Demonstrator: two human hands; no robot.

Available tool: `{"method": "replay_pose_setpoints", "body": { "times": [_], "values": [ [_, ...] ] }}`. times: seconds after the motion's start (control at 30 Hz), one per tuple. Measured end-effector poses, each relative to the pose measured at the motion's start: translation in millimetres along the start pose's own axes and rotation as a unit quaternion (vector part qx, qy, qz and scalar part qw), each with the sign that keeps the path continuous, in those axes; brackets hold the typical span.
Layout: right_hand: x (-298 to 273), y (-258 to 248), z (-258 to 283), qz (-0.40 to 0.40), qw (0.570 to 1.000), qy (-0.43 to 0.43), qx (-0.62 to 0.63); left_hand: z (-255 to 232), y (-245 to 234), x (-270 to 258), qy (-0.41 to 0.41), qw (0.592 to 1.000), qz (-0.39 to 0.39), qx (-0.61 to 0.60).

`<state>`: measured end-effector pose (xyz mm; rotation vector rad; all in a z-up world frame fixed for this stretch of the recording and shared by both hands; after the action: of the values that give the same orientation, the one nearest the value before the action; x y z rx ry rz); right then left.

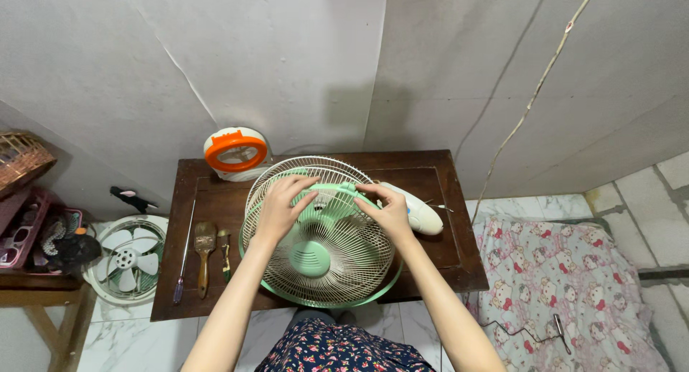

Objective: The person assembles a green electric fan on a wooden table. They attach the fan blades to the motor hub, place the front wire cage over the blades, and then secure the outer ring to the cage using a screwdriver.

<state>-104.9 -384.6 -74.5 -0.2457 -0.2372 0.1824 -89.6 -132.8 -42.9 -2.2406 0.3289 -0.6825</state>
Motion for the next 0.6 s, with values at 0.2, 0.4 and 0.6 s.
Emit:
{"method": "replay_pose_setpoints", "body": {
  "times": [0.2,0.4,0.6],
  "values": [
    [13,15,14,0.045,0.998,0.006,0.036,-11,3,13,-0.019,0.999,0.025,-0.016],
    [16,12,25,0.056,0.998,0.016,-0.015,10,4,11,-0.057,0.995,-0.001,-0.088],
    [13,10,22,0.045,0.995,-0.011,-0.085,33,5,1,-0.100,0.983,-0.011,-0.156]
  ]
}}
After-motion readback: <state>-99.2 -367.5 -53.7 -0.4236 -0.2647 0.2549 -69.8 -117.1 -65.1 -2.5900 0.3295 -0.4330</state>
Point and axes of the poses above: each hand's wrist, its own x-axis towards the middle knuckle, its own y-axis out of the palm, z = x × y, the point moved 2 cm from there along x, towards the middle knuckle, and after that the axes turned 12 degrees about z, right-handed, at the moved point
